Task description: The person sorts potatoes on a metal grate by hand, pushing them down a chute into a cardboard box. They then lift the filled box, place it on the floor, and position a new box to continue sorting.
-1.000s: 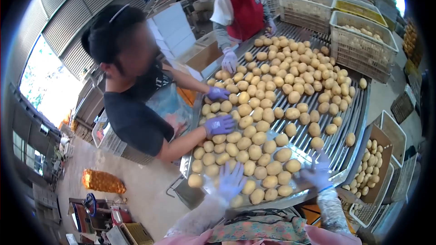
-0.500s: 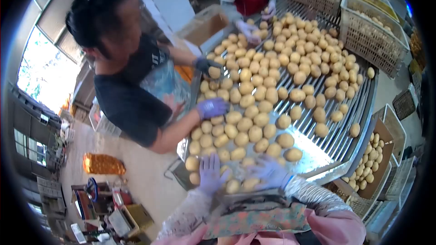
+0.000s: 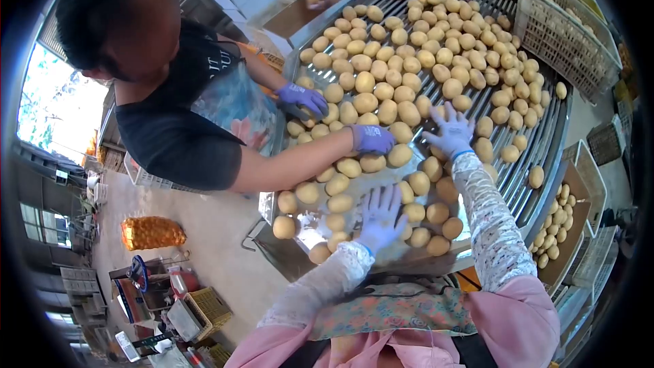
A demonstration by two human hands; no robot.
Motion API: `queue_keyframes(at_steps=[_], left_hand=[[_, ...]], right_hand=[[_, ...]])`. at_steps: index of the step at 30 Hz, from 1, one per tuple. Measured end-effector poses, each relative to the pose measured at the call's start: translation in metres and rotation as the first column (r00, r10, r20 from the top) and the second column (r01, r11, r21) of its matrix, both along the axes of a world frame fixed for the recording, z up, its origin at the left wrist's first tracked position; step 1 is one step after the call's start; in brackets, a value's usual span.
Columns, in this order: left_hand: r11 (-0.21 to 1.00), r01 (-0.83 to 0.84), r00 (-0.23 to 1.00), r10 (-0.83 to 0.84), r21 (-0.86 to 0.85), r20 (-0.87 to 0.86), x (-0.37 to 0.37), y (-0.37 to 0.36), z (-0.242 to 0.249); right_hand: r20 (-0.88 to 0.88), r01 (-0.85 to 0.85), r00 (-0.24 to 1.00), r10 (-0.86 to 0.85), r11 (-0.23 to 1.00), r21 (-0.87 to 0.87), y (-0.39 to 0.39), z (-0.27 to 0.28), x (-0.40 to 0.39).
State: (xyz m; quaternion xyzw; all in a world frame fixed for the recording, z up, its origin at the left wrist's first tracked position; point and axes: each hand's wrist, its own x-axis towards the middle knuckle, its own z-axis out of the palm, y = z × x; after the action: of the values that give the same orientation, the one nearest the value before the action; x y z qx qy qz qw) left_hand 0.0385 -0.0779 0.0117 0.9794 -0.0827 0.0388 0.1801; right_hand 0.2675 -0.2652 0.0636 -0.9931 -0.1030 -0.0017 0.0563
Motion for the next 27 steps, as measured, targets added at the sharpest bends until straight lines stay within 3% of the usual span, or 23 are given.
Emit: queue_keyframes(at_steps=[1,3,7,9,10,12,13,14,15,16,18,20,22,23,24,25,26,27], left_hand=[[1.000,0.007,1.000,-0.007,-0.008,-0.003,-0.007,0.001,0.008],[0.958,0.282,0.959,-0.280,-0.059,0.027,-0.026,0.019,0.026],[0.950,0.302,0.953,-0.303,-0.081,0.001,-0.065,0.074,0.038],[0.998,0.044,0.987,-0.051,-0.048,-0.155,-0.084,0.098,0.051],[0.998,0.054,0.987,-0.060,-0.042,-0.152,-0.092,0.110,0.053],[0.981,-0.164,0.976,0.177,0.104,-0.124,-0.106,0.137,0.055],[0.982,-0.153,0.979,0.165,0.109,-0.120,-0.112,0.152,0.047],[0.953,-0.258,0.965,0.263,0.160,-0.010,-0.112,0.163,0.029],[0.917,-0.355,0.934,0.341,0.184,0.105,-0.106,0.164,0.015],[0.910,-0.396,0.918,0.394,0.121,0.038,-0.096,0.161,0.011],[0.966,-0.236,0.922,0.191,-0.100,-0.337,-0.060,0.150,-0.004],[0.973,-0.121,0.980,0.085,0.196,0.182,-0.082,0.107,-0.038],[0.990,0.032,0.995,-0.019,0.136,-0.096,-0.078,0.097,0.027],[0.989,-0.013,0.995,0.027,0.147,-0.096,-0.078,0.117,0.020],[0.983,-0.030,0.999,0.026,0.179,0.027,-0.080,0.140,0.005],[0.978,-0.038,0.988,0.006,0.203,0.152,-0.081,0.151,-0.005],[0.982,-0.030,0.989,0.002,0.187,0.147,-0.074,0.151,0.003],[0.985,-0.128,0.991,0.124,0.115,0.047,-0.060,0.153,0.018]], right_hand=[[-0.088,-0.097,0.992,0.090,0.993,-0.068,0.002,0.014,-0.015],[0.033,-0.293,0.956,0.293,0.956,-0.011,-0.009,-0.002,-0.049],[0.098,-0.500,0.863,0.495,0.865,0.036,-0.022,-0.016,-0.122],[0.142,-0.524,0.847,0.513,0.850,0.056,-0.014,-0.015,-0.163],[0.184,-0.556,0.823,0.537,0.828,0.072,-0.006,-0.014,-0.180],[0.078,-0.638,0.767,0.637,0.747,0.188,0.019,-0.019,-0.209],[0.129,-0.690,0.717,0.685,0.672,0.269,0.038,-0.037,-0.225],[0.182,-0.734,0.666,0.723,0.593,0.332,0.056,-0.049,-0.238],[0.108,-0.736,0.631,0.768,0.548,0.398,0.079,-0.040,-0.247],[0.042,-0.725,0.591,0.806,0.507,0.466,0.093,-0.033,-0.253],[0.277,-0.852,0.460,0.844,0.333,0.403,0.105,-0.045,-0.263],[0.292,-0.828,0.308,0.905,0.104,0.551,0.096,-0.069,-0.249],[0.107,-0.508,0.217,0.970,0.018,0.861,0.070,-0.035,-0.214],[-0.308,-0.264,0.297,0.904,0.388,0.883,0.042,0.005,-0.192],[-0.200,-0.457,0.444,0.873,0.413,0.788,0.010,-0.051,-0.162],[-0.056,-0.565,0.678,0.733,0.568,0.599,0.007,0.021,-0.142],[-0.030,-0.139,0.947,0.320,0.493,0.859,-0.030,0.007,-0.130],[0.158,-0.231,0.973,0.171,0.630,0.741,-0.055,0.008,-0.093]])
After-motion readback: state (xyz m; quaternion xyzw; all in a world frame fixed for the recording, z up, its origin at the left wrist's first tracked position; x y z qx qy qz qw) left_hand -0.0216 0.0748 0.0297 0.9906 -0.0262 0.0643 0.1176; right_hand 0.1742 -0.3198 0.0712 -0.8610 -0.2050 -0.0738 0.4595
